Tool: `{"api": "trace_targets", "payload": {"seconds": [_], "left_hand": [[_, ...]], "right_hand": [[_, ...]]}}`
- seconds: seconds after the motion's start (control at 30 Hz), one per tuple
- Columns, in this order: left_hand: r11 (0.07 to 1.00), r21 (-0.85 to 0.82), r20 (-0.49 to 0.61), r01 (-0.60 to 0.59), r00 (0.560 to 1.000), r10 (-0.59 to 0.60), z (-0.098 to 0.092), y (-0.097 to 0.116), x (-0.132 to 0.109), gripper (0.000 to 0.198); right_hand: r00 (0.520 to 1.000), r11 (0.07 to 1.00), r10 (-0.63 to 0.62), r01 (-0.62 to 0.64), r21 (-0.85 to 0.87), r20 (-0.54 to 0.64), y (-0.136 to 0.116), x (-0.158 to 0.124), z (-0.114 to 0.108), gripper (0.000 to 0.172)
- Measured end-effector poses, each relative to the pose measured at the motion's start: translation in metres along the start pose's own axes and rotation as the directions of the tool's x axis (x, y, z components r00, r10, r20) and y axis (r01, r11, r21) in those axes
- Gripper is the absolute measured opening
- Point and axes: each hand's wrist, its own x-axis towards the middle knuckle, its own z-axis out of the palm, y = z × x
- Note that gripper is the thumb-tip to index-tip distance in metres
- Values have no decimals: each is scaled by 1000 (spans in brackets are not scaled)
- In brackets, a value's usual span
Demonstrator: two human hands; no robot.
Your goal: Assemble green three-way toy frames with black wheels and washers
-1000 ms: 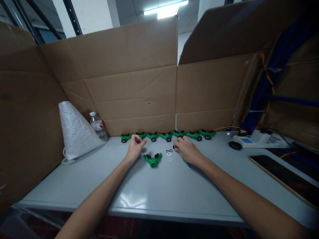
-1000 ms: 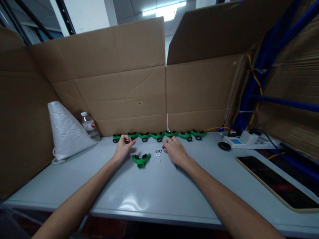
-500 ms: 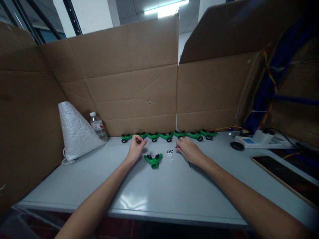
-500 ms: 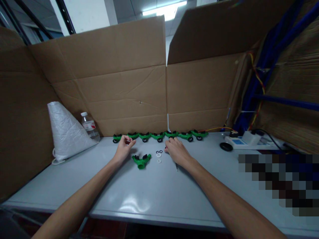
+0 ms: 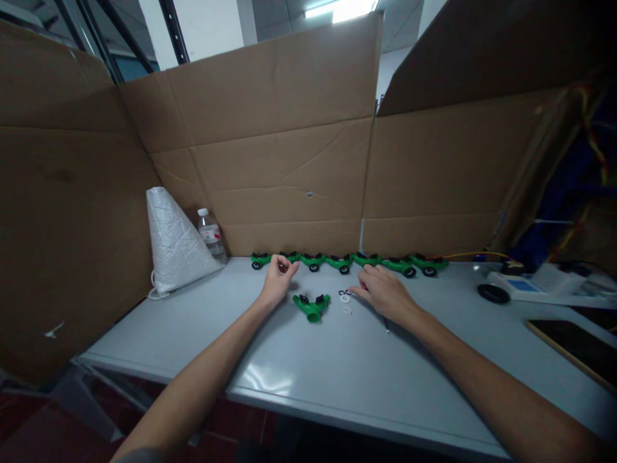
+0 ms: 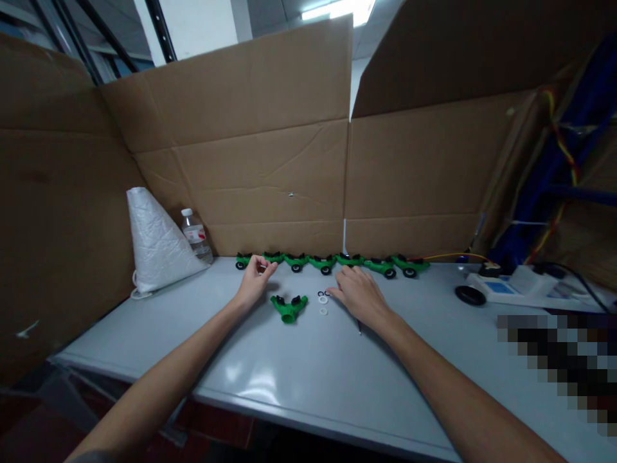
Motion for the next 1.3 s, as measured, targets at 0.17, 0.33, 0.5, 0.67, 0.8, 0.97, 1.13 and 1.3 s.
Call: {"api": "trace_targets", "payload": {"seconds": [0.17,0.33,0.5,0.67,0.8,0.97,1.13,1.3], "left_hand": [[1000,-1,-12,9,1000,-9,-3,4,1,39],[999,4,-13,37,999,-37,-5,9,2,43],[999,20,51,44,998,-45,-6,18,3,46],[999,3,110,39,993,-39,-5,27,0,48],[999,-13,140,48,989,-46,-1,30,-4,47],[999,-13,127,49,991,-47,-1,29,-5,46],[999,-4,100,51,994,-51,-5,27,-1,46],[998,-11,98,60,994,-58,-4,27,-1,44]], "right_hand": [[996,1000,-12,15,24,-90,0,1,-4,32],[970,992,-65,88,87,-233,-3,2,-8,39],[945,980,0,66,189,-328,-3,2,-6,49],[960,972,7,59,227,-279,0,4,-1,42],[984,975,-6,45,219,-179,1,5,3,39],[993,969,29,0,249,-113,-1,7,7,36],[992,926,98,-63,372,-75,-2,9,7,30],[994,858,106,-73,508,-38,-1,11,5,27]]}}
